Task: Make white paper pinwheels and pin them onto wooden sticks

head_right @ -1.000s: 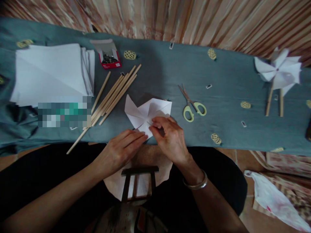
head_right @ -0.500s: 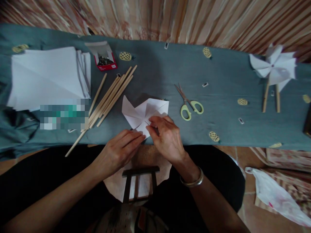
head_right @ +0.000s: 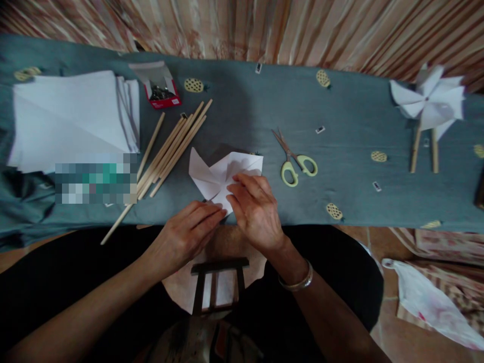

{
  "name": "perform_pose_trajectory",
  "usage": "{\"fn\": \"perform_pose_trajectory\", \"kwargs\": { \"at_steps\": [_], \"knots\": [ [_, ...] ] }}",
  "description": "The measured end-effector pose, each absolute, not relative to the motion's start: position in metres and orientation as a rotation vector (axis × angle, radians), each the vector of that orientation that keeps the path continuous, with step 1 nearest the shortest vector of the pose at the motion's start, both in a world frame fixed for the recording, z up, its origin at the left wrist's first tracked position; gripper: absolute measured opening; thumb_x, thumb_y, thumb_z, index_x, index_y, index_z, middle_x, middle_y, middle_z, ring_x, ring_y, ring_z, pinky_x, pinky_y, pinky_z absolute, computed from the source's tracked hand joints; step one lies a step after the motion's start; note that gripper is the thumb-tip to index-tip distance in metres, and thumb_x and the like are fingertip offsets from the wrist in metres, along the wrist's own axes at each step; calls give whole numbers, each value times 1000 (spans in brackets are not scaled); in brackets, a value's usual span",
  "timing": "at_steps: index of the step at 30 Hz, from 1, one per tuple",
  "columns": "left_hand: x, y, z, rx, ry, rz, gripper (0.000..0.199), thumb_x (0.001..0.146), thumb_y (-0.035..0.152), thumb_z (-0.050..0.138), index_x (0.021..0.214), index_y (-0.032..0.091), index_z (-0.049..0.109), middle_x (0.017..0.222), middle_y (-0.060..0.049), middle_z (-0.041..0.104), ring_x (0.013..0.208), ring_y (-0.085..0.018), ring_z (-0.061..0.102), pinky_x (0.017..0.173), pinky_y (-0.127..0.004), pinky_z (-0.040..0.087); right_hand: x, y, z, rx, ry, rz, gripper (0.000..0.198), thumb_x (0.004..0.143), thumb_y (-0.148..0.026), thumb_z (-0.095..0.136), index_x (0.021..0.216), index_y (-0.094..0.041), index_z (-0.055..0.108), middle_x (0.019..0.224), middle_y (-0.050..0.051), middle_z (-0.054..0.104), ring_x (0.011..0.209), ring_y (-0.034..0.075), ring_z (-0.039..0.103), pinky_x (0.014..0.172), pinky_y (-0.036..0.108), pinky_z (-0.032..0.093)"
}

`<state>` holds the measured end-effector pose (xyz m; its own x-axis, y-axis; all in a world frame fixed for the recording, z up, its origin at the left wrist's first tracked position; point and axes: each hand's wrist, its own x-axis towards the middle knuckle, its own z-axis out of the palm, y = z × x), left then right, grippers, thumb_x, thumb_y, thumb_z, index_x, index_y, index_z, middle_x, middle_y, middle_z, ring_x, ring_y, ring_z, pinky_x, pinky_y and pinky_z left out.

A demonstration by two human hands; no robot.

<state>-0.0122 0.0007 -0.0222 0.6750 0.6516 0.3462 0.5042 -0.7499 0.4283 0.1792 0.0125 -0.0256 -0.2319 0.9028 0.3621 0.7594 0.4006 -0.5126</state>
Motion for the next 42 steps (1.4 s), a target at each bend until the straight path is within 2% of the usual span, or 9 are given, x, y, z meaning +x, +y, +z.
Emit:
{"fn": "perform_pose_trajectory", "kwargs": {
  "at_steps": [3, 6, 17, 24, 33, 42],
  "knots": [
    [-13, 1, -22, 2583, 921, 694, 26, 90, 8, 57, 116, 5, 59, 108, -14, 67, 98, -23, 61, 85, -38, 60, 179, 12, -29, -1403, -2057, 311, 20, 93, -22, 54, 105, -28, 68, 124, 6, 63, 111, 27, 57, 94, 47, 52],
    [-13, 0, -22, 2579, 919, 699, 27, 90, 8, 57, 116, 5, 59, 108, -14, 67, 99, -23, 61, 84, -38, 60, 179, 11, -32, -1369, -2079, 283, 23, 93, -20, 53, 107, -31, 67, 125, 4, 61, 111, 26, 57, 94, 47, 52],
    [-12, 1, -20, 2577, 926, 671, 24, 92, 8, 54, 115, 7, 59, 107, -13, 67, 99, -22, 61, 84, -37, 59, 174, 3, -32, -1458, -2131, 310, 28, 94, -19, 48, 114, -28, 65, 130, 9, 58, 118, 30, 53, 96, 49, 48],
    [-11, 1, -20, 2569, 940, 668, 22, 91, 10, 55, 113, 7, 60, 106, -13, 67, 97, -22, 60, 83, -35, 58, 170, 1, -38, -1439, -2208, 134, 31, 99, -21, 37, 119, -25, 59, 129, 10, 58, 119, 28, 52, 96, 48, 46],
    [-9, 2, -22, 2594, 950, 662, 18, 93, 11, 53, 108, 7, 62, 105, -13, 66, 92, -21, 58, 76, -34, 56, 164, 2, -42, -1428, -2255, -32, 28, 99, -19, 36, 114, -21, 60, 121, 11, 64, 111, 26, 54, 88, 42, 48],
    [-10, 2, -24, 2618, 957, 637, 19, 95, 13, 50, 109, 10, 62, 105, -12, 66, 92, -20, 59, 78, -35, 57, 166, 0, -42, -1455, -2222, 113, 30, 97, -19, 37, 115, -21, 61, 126, 12, 62, 117, 29, 53, 91, 47, 47]
  ]
}}
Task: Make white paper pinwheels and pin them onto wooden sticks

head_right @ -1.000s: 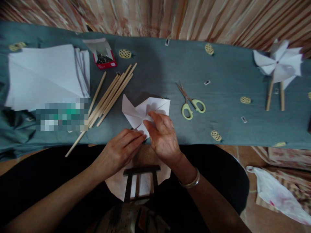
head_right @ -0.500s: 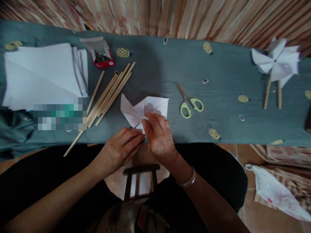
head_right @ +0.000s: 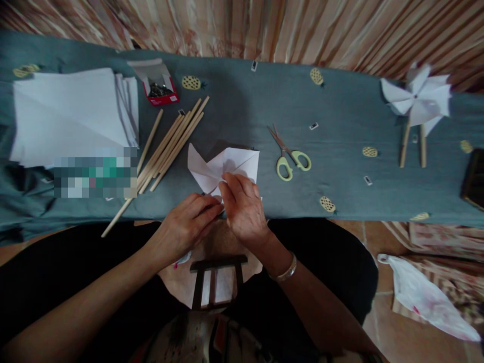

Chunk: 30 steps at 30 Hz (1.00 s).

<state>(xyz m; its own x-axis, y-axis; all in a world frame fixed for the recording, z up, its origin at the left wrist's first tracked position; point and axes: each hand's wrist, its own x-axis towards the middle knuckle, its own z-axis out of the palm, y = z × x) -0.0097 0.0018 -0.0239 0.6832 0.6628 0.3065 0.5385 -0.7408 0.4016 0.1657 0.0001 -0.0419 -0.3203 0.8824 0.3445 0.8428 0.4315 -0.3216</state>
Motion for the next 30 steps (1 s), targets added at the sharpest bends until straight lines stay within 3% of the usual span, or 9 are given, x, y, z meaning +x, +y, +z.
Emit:
{"fn": "perform_pose_trajectory", "kwargs": {
  "at_steps": [7, 15, 20, 24, 30],
  "knots": [
    [-11, 1, -25, 2661, 962, 613, 21, 93, 11, 52, 111, 9, 61, 107, -13, 65, 94, -21, 59, 80, -36, 58, 182, 11, -22, -1402, -1978, 484, 34, 93, -14, 38, 113, -21, 64, 125, 10, 64, 119, 23, 56, 102, 45, 48],
    [-12, 0, -26, 2649, 965, 627, 27, 94, 12, 50, 119, 10, 58, 108, -13, 65, 99, -21, 61, 85, -38, 58, 201, 49, -21, -1504, -2082, 391, 44, 95, -19, 39, 137, -24, 51, 137, 9, 59, 132, 26, 49, 110, 49, 40],
    [-12, 2, -26, 2683, 948, 664, 32, 92, 10, 52, 124, 8, 54, 108, -13, 66, 97, -22, 62, 85, -37, 58, 203, 66, -24, -1474, -2138, 355, 42, 96, -20, 38, 135, -19, 52, 134, 11, 61, 130, 27, 51, 107, 49, 42],
    [-17, 5, -22, 2721, 951, 713, 31, 90, 8, 56, 121, 7, 56, 107, -13, 67, 94, -22, 62, 83, -36, 57, 211, 70, -23, -1473, -2126, 366, 41, 92, -20, 42, 129, -12, 57, 124, 15, 67, 118, 27, 60, 102, 48, 47],
    [-30, 17, -17, 2736, 1035, 750, 25, 90, 8, 54, 113, 12, 62, 105, -12, 70, 93, -22, 63, 80, -37, 55, 223, 62, -15, -1599, -1917, 413, 37, 85, -24, 57, 121, -20, 64, 92, 5, 76, 82, 22, 70, 81, 42, 56]
  ]
}}
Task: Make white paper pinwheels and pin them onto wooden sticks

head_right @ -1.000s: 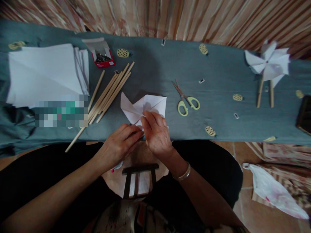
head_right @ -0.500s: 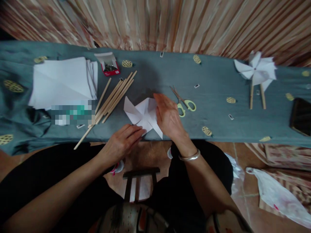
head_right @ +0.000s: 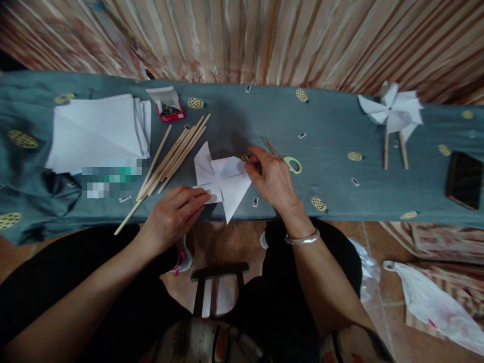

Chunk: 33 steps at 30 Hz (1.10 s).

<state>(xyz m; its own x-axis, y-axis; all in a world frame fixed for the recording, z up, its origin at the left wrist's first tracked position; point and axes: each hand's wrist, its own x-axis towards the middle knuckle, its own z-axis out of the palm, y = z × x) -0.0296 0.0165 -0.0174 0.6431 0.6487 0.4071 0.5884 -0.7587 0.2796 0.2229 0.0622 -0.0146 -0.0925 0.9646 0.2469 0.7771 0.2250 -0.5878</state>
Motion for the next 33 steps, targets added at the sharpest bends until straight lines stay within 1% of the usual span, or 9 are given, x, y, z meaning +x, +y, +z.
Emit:
{"fn": "perform_pose_trajectory", "kwargs": {
  "at_steps": [3, 7, 10, 14, 17, 21, 24, 27, 33],
  "knots": [
    [-34, 26, -19, 2748, 1102, 770, 22, 91, 11, 53, 109, 15, 65, 104, -10, 71, 94, -22, 64, 81, -37, 55, 226, 55, -10, -1657, -1856, 447, 33, 82, -25, 61, 114, -20, 68, 82, 2, 75, 72, 20, 68, 73, 38, 56],
    [-38, 37, -21, 2766, 1159, 800, 19, 91, 13, 54, 104, 15, 67, 108, -10, 70, 97, -22, 63, 84, -38, 55, 230, 42, -7, -1677, -1828, 537, 31, 79, -27, 64, 109, -18, 70, 75, 1, 74, 64, 18, 66, 67, 35, 54],
    [-40, 43, -23, 2774, 1166, 824, 17, 91, 14, 55, 102, 13, 68, 109, -12, 70, 98, -23, 63, 86, -39, 55, 231, 31, -6, -1683, -1812, 609, 31, 79, -27, 64, 109, -19, 69, 74, 0, 73, 61, 16, 65, 65, 32, 53],
    [-42, 50, -26, 2782, 1182, 847, 16, 92, 16, 55, 101, 15, 68, 111, -12, 69, 99, -23, 64, 87, -40, 56, 229, 17, -6, -1705, -1782, 806, 34, 80, -27, 63, 113, -16, 67, 77, 2, 74, 64, 16, 65, 65, 29, 52],
    [-44, 52, -25, 2755, 1205, 845, 18, 92, 15, 54, 105, 16, 66, 116, -11, 68, 104, -23, 62, 90, -40, 55, 227, 9, -6, -1708, -1737, 926, 35, 80, -28, 64, 113, -16, 66, 78, 2, 75, 64, 16, 66, 65, 30, 52],
    [-39, 44, -18, 2721, 1195, 900, 28, 91, 12, 53, 118, 17, 60, 121, -11, 65, 110, -25, 59, 92, -44, 54, 228, 5, -9, -1703, -1666, 994, 38, 79, -30, 66, 115, -19, 65, 80, 2, 76, 67, 17, 68, 67, 31, 52],
    [-29, 29, -15, 2727, 1029, 917, 28, 90, 17, 59, 118, 14, 58, 114, -13, 66, 103, -25, 60, 86, -42, 56, 227, 5, -12, -1705, -1592, 1037, 43, 78, -32, 68, 119, -19, 63, 81, 2, 76, 68, 17, 68, 67, 32, 51],
    [-16, 16, -18, 2741, 934, 816, 25, 90, 21, 61, 113, 12, 59, 107, -12, 68, 96, -24, 62, 80, -38, 56, 221, 5, -15, -1724, -1499, 1079, 45, 76, -33, 69, 118, -18, 63, 73, 1, 74, 61, 16, 66, 61, 30, 49],
    [-9, 10, -23, 2736, 940, 693, 20, 91, 20, 58, 109, 12, 61, 103, -11, 68, 95, -23, 62, 81, -37, 56, 210, -2, -16, -1726, -1286, 1226, 48, 73, -37, 71, 115, -17, 62, 64, -2, 70, 52, 14, 61, 52, 26, 46]
  ]
}}
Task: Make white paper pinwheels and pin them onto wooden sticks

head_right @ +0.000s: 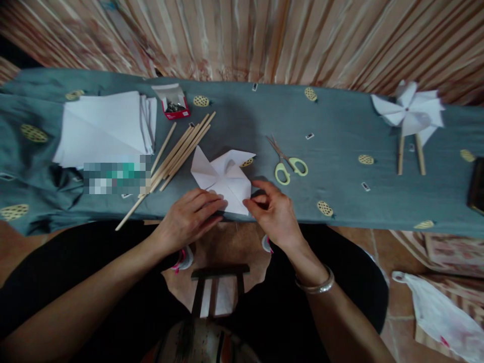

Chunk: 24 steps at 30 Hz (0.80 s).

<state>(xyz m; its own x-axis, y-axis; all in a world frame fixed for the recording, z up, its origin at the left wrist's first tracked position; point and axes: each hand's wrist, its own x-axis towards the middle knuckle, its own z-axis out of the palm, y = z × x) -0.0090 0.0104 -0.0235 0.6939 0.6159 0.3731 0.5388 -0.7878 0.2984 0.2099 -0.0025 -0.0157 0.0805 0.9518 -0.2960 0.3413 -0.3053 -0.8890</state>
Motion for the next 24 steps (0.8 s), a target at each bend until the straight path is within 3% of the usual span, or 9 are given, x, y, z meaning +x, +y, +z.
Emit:
{"fn": "perform_pose_trajectory", "kwargs": {
  "at_steps": [14, 19, 24],
  "knots": [
    [-9, 8, -24, 2698, 920, 723, 14, 95, 17, 53, 104, 13, 63, 95, -8, 69, 87, -18, 62, 76, -32, 57, 211, -12, -14, -1778, -1410, 1230, 46, 78, -40, 70, 117, -19, 61, 66, -1, 72, 56, 15, 64, 56, 27, 49],
    [-11, 7, -26, 2700, 911, 687, 16, 96, 16, 51, 105, 13, 64, 97, -8, 69, 93, -19, 63, 78, -33, 58, 215, -12, -5, -1872, -1578, 875, 45, 83, -46, 65, 117, -17, 64, 67, 1, 73, 57, 17, 65, 61, 32, 52],
    [-12, 8, -26, 2686, 892, 709, 15, 94, 14, 53, 104, 12, 64, 96, -9, 69, 93, -19, 63, 78, -33, 58, 216, -14, 1, -1717, -1772, 467, 22, 91, -32, 58, 104, -20, 70, 85, 4, 76, 75, 20, 70, 74, 35, 56]
  ]
}}
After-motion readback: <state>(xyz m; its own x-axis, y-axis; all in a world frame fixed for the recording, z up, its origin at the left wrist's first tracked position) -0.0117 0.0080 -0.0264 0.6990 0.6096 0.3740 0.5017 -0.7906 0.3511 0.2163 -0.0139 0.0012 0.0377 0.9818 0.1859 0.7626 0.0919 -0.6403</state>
